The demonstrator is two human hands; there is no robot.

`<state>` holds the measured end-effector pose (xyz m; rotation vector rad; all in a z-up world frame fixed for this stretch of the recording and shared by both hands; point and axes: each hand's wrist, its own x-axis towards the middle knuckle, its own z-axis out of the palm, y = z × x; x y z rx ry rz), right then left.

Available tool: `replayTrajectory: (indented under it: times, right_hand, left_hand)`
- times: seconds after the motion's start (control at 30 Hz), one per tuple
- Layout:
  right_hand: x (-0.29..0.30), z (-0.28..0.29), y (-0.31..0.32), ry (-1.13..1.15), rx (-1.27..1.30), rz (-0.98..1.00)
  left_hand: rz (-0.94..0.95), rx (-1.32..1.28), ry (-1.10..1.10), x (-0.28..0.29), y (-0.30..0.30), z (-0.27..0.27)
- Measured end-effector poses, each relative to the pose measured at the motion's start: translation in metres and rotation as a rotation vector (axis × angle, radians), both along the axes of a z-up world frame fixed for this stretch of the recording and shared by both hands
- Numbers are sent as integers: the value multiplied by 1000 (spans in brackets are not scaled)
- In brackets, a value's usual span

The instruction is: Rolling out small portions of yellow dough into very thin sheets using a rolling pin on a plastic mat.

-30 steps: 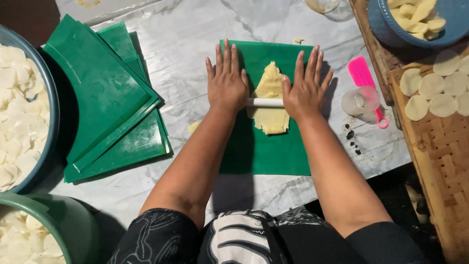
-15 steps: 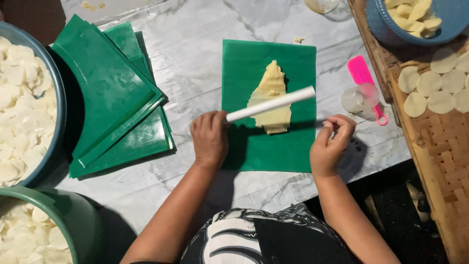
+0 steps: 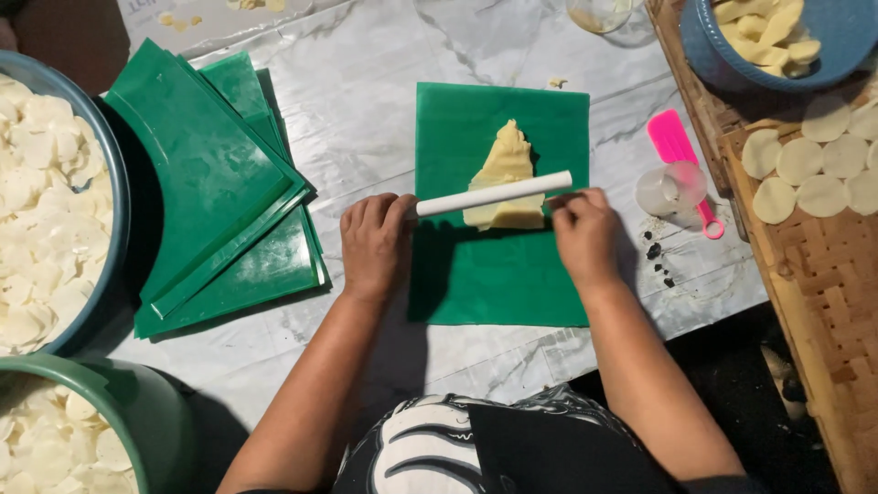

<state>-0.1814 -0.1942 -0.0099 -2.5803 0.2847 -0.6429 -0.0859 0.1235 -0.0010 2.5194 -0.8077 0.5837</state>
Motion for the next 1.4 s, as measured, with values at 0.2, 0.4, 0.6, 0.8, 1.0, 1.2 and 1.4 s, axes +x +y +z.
replayTrajectory:
  times: [0.2,0.4,0.6,0.8,1.0,1.2,1.4]
  right_hand:
    - [-14,62,21,-42,-287,96]
    - [5,7,16,169,-368,6]
    - [32,0,11,175,-404,-40]
    - [16,-1,17,341,-326,-58]
    - [46,13,6,486,-257,-78]
    - [-28,-7,32,144,-486,-59]
    - [-33,-46,3,12,-574,-68]
  left_hand:
    - [-229,51,22,1,-33,-5]
    - [-177,191,290,2,-65,17]
    - [8,241,433,14,-86,22]
    - [16,281,295,20,-89,-2]
    - [38,335,531,38,-103,11]
    - [18,337,429,-28,-74,0]
    - [-1,313,445,-15,-79,-2]
